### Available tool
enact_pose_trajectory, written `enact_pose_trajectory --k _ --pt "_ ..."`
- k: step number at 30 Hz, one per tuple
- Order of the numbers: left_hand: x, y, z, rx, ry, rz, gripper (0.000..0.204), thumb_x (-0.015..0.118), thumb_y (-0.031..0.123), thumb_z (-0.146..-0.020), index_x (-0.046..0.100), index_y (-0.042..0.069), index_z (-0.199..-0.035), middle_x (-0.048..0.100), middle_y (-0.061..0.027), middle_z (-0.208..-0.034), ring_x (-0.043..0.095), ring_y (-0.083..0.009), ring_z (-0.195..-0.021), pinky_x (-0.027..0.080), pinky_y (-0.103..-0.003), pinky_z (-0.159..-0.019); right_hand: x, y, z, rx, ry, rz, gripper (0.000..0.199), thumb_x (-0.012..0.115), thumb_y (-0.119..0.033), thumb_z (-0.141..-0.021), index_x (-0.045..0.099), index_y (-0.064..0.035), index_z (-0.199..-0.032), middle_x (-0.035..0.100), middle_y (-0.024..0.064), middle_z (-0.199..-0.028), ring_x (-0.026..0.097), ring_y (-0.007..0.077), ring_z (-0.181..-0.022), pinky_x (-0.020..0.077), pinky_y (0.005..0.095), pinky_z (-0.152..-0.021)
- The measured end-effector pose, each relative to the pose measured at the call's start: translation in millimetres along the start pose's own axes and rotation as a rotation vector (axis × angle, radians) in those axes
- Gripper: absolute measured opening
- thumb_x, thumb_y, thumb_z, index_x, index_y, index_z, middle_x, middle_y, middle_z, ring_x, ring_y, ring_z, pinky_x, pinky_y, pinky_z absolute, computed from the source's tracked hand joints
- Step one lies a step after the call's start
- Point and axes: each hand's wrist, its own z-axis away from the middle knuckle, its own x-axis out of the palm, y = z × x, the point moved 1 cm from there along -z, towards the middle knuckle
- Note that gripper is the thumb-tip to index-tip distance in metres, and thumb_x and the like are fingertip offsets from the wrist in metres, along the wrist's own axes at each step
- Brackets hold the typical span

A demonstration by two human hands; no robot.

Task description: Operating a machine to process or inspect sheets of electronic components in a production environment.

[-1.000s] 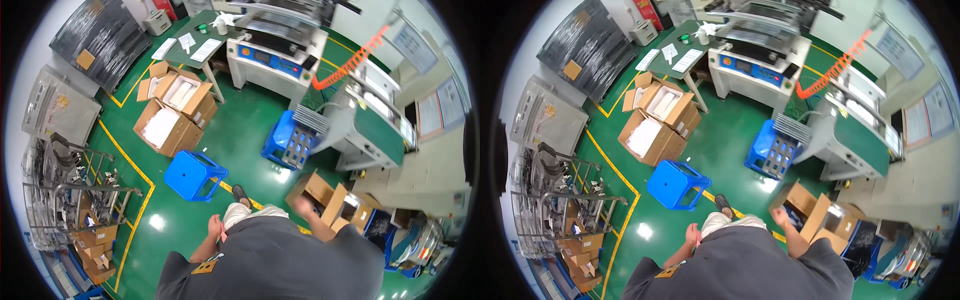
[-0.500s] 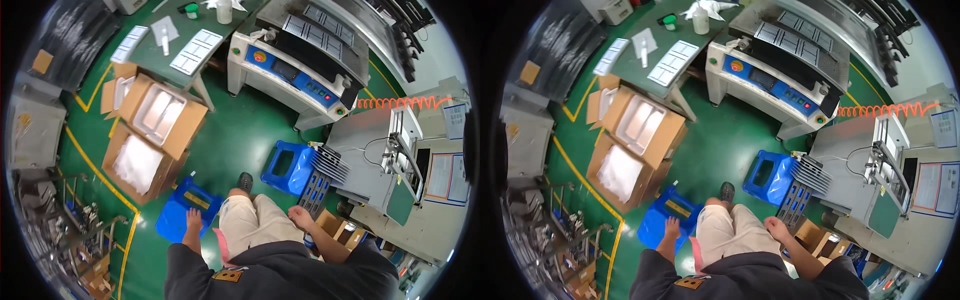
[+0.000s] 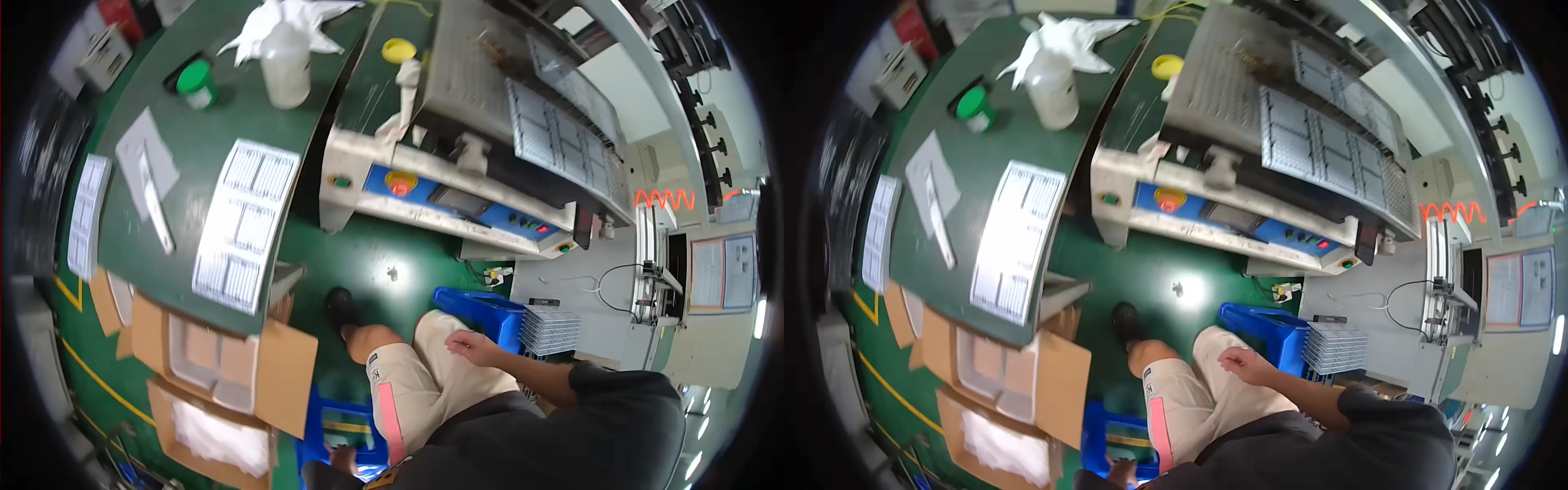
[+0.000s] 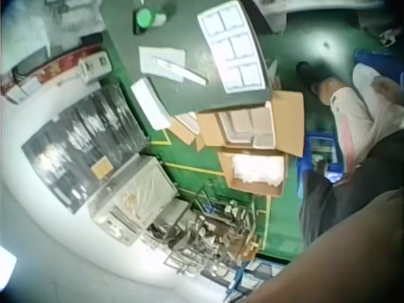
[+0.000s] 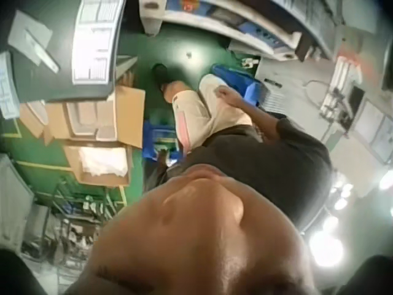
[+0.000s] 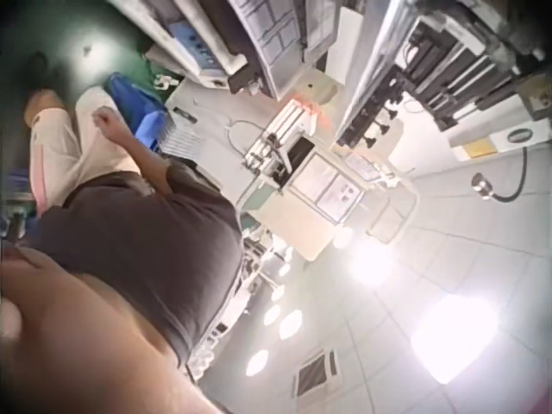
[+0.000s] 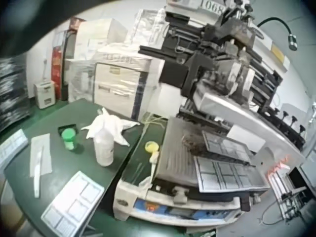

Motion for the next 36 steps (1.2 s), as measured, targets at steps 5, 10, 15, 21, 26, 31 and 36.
enact_pose_trajectory --k 5,10,15,21,26,31,36 --pt "-166 6 -24 0.187 0.05 0.056 0.033 0.062 0.025 -0.083 0.062 0.01 -0.113 0.063 -0.0151 -0.106 0.06 -0.031 -0.104 0.026 -0.063 -0.101 -32 -57 -55 -0.193 0.044 -0.009 0.018 0.055 -0.014 -0.095 0.06 -0.0042 -0.109 0.063 0.0036 -0.093 0.059 0.0102 -0.084 0.0478 0.0257 -0.078" --pt "-394 76 18 0.23 -0.002 0.24 0.038 0.061 0.026 -0.086 0.057 0.008 -0.119 0.061 -0.0133 -0.113 0.058 -0.0276 -0.106 0.035 -0.05 -0.097 -84 -88 -74 -0.227 0.101 -0.049 0.017 0.055 -0.016 -0.094 0.06 -0.0038 -0.105 0.064 0.0064 -0.09 0.061 0.0141 -0.082 0.0496 0.0286 -0.076" --pt "-581 189 4 0.29 0.01 0.424 0.042 0.061 0.027 -0.09 0.053 0.005 -0.125 0.059 -0.0115 -0.12 0.056 -0.0242 -0.108 0.045 -0.037 -0.092 -74 -64 -95 -0.23 0.161 -0.037 0.016 0.056 -0.016 -0.093 0.061 -0.005 -0.103 0.064 0.0068 -0.09 0.06 0.0145 -0.081 0.0492 0.0291 -0.074" --pt "-558 178 -95 0.281 0.28 0.535 0.04 0.059 0.026 -0.091 0.054 0.003 -0.124 0.06 -0.0115 -0.118 0.057 -0.0234 -0.106 0.047 -0.034 -0.09 -37 -29 -108 -0.378 0.207 -0.171 0.016 0.056 -0.017 -0.093 0.061 -0.0053 -0.104 0.063 0.0021 -0.092 0.056 0.0111 -0.084 0.0474 0.0276 -0.075" --pt "-527 166 -125 0.205 0.406 0.678 0.037 0.057 0.025 -0.092 0.056 0.002 -0.12 0.062 -0.0119 -0.113 0.058 -0.0232 -0.103 0.047 -0.033 -0.089 -67 -82 -34 -0.52 0.111 -0.278 0.021 0.058 -0.015 -0.093 0.06 -0.005 -0.111 0.063 0.0008 -0.098 0.057 0.0101 -0.088 0.0468 0.0257 -0.078" --pt "-462 99 -136 0.123 0.505 0.893 0.035 0.055 0.025 -0.092 0.058 0.0 -0.117 0.063 -0.0123 -0.109 0.059 -0.023 -0.101 0.047 -0.032 -0.087 -170 -185 80 -0.776 0.414 -0.089 0.021 0.059 -0.013 -0.091 0.061 -0.0026 -0.109 0.065 0.0058 -0.095 0.061 0.0147 -0.086 0.0484 0.0274 -0.078" --pt "-416 35 -167 0.041 0.597 1.142 0.033 0.053 0.024 -0.093 0.06 -0.001 -0.113 0.065 -0.0127 -0.105 0.061 -0.0228 -0.098 0.047 -0.031 -0.086 -234 -231 201 -1.005 0.914 0.209 0.016 0.059 -0.013 -0.086 0.064 0.0002 -0.094 0.066 0.0094 -0.088 0.063 0.0189 -0.079 0.0491 0.0303 -0.07"
